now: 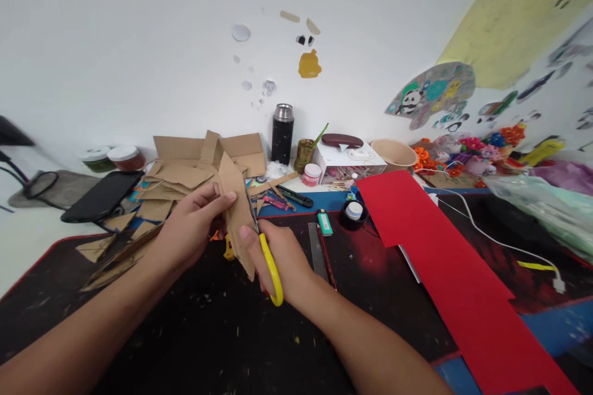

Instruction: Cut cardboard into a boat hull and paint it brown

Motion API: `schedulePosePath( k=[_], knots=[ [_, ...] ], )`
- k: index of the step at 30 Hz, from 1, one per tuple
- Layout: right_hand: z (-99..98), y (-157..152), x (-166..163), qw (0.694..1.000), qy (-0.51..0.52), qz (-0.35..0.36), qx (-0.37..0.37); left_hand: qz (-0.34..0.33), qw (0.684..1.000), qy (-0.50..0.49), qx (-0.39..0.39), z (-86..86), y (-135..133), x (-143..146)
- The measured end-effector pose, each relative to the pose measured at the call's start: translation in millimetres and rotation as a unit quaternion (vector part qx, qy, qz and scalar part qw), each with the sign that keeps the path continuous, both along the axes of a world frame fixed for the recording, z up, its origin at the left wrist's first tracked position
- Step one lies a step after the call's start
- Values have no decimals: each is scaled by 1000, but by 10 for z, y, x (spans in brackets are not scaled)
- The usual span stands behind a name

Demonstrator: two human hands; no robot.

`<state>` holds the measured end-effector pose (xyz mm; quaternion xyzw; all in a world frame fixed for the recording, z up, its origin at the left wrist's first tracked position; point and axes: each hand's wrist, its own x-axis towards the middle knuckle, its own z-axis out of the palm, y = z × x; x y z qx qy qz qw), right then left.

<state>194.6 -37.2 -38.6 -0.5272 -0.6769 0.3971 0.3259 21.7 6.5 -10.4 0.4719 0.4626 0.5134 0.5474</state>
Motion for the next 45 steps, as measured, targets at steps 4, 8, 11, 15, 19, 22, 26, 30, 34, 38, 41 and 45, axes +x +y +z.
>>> schedulePosePath(
  k=[4,8,11,15,19,22,26,30,34,38,41,45],
  knots=[
    [-46,12,11,998,46,35,-27,23,1000,16,7,-48,40,-37],
    [-89,15,22,994,74,62,-48,7,999,51,14,-54,63,-84],
    [-88,11,27,996,66,65,-9,7,997,74,21,-11,57,-95],
    [-77,5,32,996,51,71,20,15,995,98,30,70,40,-92],
    [-85,12,46,996,40,81,11,5,990,136,40,102,28,-92],
    [-78,23,64,994,56,86,23,-19,986,160,38,79,11,-77],
    [-41,33,72,993,78,81,29,-33,989,144,28,33,-4,-62],
    [-6,44,60,996,72,48,12,-26,988,149,32,10,4,-79],
    [11,43,54,998,55,26,13,-28,988,145,36,0,14,-73],
    [5,34,49,999,48,19,14,-28,990,135,31,-23,15,-56],
    [-8,35,47,998,56,20,19,-28,988,146,39,-32,12,-58],
    [-7,35,50,998,57,24,29,-29,986,156,39,-16,3,-58]
  ],
)
